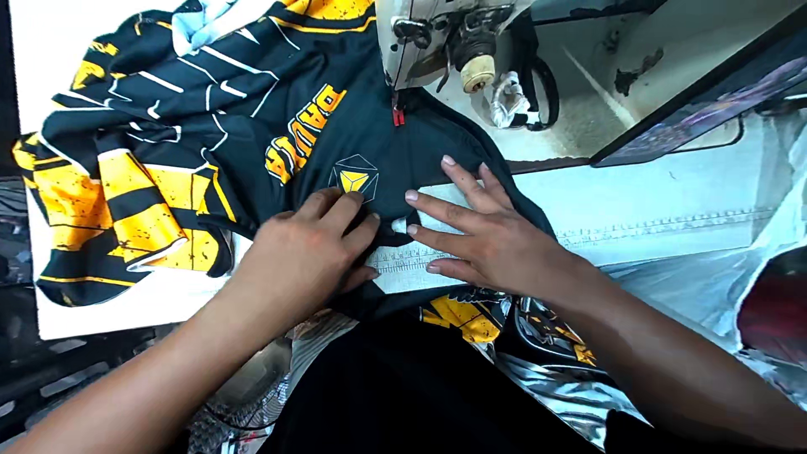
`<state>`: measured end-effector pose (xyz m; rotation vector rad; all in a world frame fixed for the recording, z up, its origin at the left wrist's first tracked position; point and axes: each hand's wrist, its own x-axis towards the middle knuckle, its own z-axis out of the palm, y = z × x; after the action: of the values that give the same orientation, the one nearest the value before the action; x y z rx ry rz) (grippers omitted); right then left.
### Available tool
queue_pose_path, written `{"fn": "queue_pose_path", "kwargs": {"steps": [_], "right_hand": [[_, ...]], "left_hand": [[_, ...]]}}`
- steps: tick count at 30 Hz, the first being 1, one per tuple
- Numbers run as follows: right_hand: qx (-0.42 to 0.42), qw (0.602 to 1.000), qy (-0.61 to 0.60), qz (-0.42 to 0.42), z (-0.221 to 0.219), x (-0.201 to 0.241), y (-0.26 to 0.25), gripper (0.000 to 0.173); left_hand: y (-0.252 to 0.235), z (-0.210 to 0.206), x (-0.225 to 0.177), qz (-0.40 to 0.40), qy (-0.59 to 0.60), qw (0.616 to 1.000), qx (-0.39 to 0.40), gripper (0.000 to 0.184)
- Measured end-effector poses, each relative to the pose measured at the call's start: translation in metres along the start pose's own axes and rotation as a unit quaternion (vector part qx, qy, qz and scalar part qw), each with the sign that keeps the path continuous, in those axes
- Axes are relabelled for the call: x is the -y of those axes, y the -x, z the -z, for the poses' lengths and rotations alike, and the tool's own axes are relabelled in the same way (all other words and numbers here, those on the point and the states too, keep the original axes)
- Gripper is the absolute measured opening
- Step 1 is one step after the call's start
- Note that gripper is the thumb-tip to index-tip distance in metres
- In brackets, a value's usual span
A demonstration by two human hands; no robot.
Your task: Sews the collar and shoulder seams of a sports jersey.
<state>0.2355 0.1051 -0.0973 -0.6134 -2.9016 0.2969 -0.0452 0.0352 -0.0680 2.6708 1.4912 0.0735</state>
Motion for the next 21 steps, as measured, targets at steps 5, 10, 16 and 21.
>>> {"fn": "queue_pose_path", "kwargs": {"steps": [5,10,16,21], "right_hand": [[0.035,0.999,-0.005,0.019,0.004,-0.006,0.001,0.052],[0.03,0.999,-0.001,0.026,0.004,-0.011,0.002,0.051],[0.027,0.999,-0.006,0.046,0.006,-0.019,0.005,0.049],[0.019,0.999,-0.006,0.049,0.006,-0.021,0.004,0.049]], "left_hand": [[-0.039,0.017,0.011,-0.047,0.03,0.998,-0.016,0.042],[-0.082,-0.037,0.044,-0.143,0.131,0.967,-0.163,0.034],[-0.062,-0.039,0.056,-0.193,0.113,0.963,-0.148,0.035],[-0.061,-0.038,0.057,-0.193,0.112,0.965,-0.141,0.035]]}}
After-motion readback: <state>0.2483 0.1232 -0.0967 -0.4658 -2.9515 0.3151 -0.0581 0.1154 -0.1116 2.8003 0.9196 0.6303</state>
